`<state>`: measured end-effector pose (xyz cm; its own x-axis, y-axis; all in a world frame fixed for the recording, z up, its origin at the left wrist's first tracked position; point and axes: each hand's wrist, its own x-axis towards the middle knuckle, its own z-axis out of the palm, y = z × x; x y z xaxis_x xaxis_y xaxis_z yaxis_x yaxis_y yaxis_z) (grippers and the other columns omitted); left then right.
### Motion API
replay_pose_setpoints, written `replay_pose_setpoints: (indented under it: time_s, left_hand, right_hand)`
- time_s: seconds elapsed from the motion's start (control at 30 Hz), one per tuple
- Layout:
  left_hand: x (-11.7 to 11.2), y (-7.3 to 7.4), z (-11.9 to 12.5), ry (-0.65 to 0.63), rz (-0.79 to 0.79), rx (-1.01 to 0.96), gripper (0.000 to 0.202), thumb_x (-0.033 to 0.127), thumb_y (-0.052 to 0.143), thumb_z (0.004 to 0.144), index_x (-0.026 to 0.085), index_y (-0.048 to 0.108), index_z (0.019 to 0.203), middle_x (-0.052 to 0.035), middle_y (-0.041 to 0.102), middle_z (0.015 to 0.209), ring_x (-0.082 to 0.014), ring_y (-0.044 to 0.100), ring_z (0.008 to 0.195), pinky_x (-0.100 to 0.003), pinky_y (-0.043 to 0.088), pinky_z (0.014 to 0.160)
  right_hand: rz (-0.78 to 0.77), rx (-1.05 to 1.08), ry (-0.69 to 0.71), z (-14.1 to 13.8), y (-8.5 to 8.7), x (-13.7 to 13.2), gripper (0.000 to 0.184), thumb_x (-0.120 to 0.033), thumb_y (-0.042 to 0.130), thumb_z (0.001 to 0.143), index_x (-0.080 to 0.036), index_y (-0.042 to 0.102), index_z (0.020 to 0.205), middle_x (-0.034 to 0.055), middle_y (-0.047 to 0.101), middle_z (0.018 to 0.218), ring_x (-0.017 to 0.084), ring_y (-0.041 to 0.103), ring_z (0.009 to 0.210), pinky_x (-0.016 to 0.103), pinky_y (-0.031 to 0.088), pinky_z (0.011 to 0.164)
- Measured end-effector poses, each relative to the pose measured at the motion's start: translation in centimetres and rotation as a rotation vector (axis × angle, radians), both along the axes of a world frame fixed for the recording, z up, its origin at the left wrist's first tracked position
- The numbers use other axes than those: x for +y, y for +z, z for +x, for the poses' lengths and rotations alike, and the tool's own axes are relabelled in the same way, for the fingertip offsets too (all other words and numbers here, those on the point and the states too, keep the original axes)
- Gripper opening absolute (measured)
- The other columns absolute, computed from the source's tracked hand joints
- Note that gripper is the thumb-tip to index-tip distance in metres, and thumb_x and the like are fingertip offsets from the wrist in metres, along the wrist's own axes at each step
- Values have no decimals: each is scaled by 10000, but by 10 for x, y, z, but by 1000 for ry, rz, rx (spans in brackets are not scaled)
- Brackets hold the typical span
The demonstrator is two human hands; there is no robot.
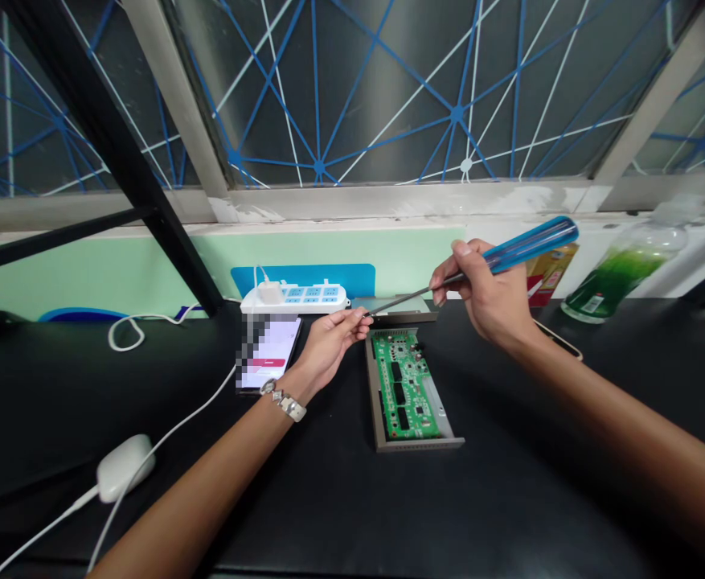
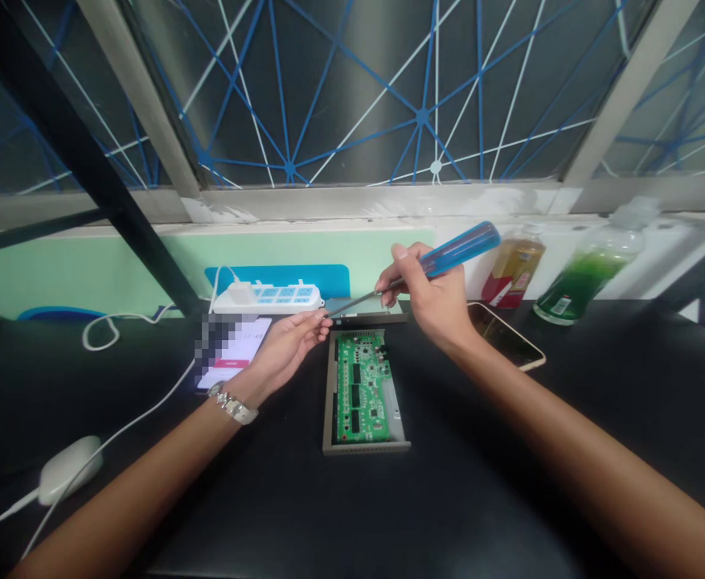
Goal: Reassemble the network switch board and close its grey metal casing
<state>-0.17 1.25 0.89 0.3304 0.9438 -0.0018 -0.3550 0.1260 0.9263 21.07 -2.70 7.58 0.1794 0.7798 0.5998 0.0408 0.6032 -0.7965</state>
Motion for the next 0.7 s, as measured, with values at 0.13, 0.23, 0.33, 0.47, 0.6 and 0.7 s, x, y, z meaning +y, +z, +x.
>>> replay_pose_setpoints:
  time_s: [0.13,0.23,0.33,0.47,0.6,0.7]
  left_hand:
    - [1,-3,0,3,20,28,120,216,717,825,122,738,896,-86,687,895,-127,586,786,-307,481,813]
    - [1,-5,1,10,40,55,132,220,719,818,119,731,902,-96,695,902,-140,601,796,-326,489,821]
    - [-1,-7,3,24,29,68,149,227,734,802,110,727,894,-106,704,905,-143,611,790,-333,495,825]
    - [1,-6,3,6,69,133,221,295,737,805,107,720,921,-120,721,930,-166,645,811,-356,506,845]
    - [7,-5,-4,80,385,419,268,383,653,867,139,724,955,-114,732,991,-217,668,919,-400,489,919]
    - [12,-6,-9,117,598,585,241,364,616,892,180,726,1003,-94,730,1070,-232,655,1027,-398,464,976]
  right_hand:
    - [-27,-55,-18,-1,3,-2,381,-555,630,859,-234,526,682,16,653,628,132,589,471,305,534,481]
    - [-44,-79,7,-4,7,-6,388,-567,645,844,-233,523,690,19,667,636,134,605,481,304,543,494]
    - [-52,-115,19,-9,12,-12,388,-575,660,829,-230,540,699,26,678,636,145,627,492,311,559,501]
    - [-41,-122,-31,-13,17,-14,399,-593,640,834,-233,557,683,33,675,610,152,632,473,313,569,483]
    - [-61,-164,-68,-11,18,-3,409,-565,630,855,-211,583,655,50,666,577,143,618,435,282,541,428]
    - [-120,-244,-57,-13,14,10,438,-557,613,870,-179,601,647,61,664,557,136,612,417,259,517,397]
